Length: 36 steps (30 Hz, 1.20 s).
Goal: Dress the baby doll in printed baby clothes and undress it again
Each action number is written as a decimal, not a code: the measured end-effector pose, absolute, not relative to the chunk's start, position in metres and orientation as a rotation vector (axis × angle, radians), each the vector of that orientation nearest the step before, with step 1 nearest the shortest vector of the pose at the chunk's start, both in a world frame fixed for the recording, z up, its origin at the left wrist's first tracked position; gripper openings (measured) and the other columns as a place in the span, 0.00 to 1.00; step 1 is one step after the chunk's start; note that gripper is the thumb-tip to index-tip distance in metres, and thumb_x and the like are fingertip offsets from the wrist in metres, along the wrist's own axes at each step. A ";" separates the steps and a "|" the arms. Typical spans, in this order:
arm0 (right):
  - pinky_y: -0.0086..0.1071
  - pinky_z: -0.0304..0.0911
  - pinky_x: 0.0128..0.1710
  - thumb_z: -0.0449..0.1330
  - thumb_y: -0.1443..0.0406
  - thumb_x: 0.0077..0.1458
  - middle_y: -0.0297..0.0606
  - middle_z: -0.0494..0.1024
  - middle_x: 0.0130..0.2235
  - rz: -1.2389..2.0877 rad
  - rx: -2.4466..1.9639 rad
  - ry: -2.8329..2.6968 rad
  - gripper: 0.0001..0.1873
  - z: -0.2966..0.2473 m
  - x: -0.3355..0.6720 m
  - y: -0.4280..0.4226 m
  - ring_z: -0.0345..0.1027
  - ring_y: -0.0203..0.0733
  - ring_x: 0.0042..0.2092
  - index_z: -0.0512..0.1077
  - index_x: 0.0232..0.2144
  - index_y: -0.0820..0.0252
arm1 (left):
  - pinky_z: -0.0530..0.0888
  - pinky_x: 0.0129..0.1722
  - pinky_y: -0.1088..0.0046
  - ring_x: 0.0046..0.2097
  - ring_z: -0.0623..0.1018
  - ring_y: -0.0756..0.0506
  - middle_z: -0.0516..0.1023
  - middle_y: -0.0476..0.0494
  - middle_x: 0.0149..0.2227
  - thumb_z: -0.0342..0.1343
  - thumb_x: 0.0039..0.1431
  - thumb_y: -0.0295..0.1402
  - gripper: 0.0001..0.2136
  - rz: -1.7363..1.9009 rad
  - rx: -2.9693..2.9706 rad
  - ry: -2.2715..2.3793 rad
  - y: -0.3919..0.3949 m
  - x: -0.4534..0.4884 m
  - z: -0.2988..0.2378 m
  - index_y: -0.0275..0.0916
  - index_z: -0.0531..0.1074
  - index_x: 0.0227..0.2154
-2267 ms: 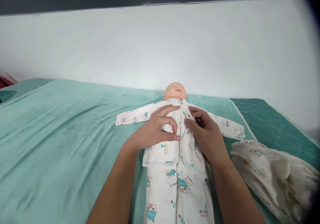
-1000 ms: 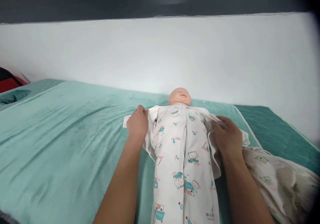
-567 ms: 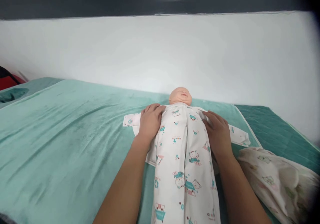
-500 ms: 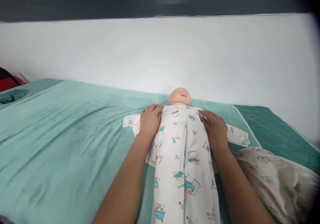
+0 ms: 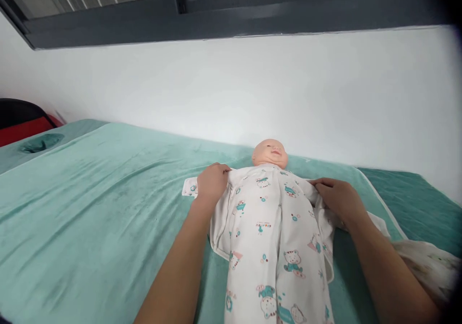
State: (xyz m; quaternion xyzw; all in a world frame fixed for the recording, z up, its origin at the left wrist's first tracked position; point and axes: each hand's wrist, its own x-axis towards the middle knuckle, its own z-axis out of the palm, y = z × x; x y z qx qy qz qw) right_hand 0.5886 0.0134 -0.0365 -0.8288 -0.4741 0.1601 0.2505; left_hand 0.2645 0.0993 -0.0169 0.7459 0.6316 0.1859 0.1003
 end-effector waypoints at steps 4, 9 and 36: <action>0.42 0.64 0.44 0.53 0.61 0.53 0.37 0.82 0.43 0.334 -2.091 -1.296 0.15 -0.040 0.580 0.013 0.74 0.50 0.45 0.80 0.35 0.50 | 0.67 0.35 0.68 0.45 0.78 0.43 0.81 0.50 0.48 0.42 0.61 0.28 0.20 0.566 2.210 1.855 0.095 0.267 -0.017 0.49 0.80 0.41; 0.43 0.61 0.56 0.56 0.59 0.57 0.34 0.76 0.55 0.135 -1.673 -1.393 0.10 -0.019 0.548 -0.002 0.68 0.48 0.57 0.77 0.36 0.50 | 0.67 0.35 0.67 0.45 0.78 0.42 0.81 0.49 0.46 0.42 0.61 0.29 0.19 0.610 2.236 1.845 0.093 0.269 -0.019 0.48 0.79 0.42; 0.32 0.58 0.28 0.62 0.63 0.47 0.38 0.80 0.34 0.533 -1.662 -2.845 0.12 0.044 0.400 0.105 0.73 0.44 0.32 0.74 0.37 0.56 | 0.69 0.37 0.68 0.43 0.80 0.41 0.83 0.41 0.40 0.46 0.64 0.29 0.16 0.563 2.209 1.958 0.092 0.265 -0.012 0.47 0.77 0.46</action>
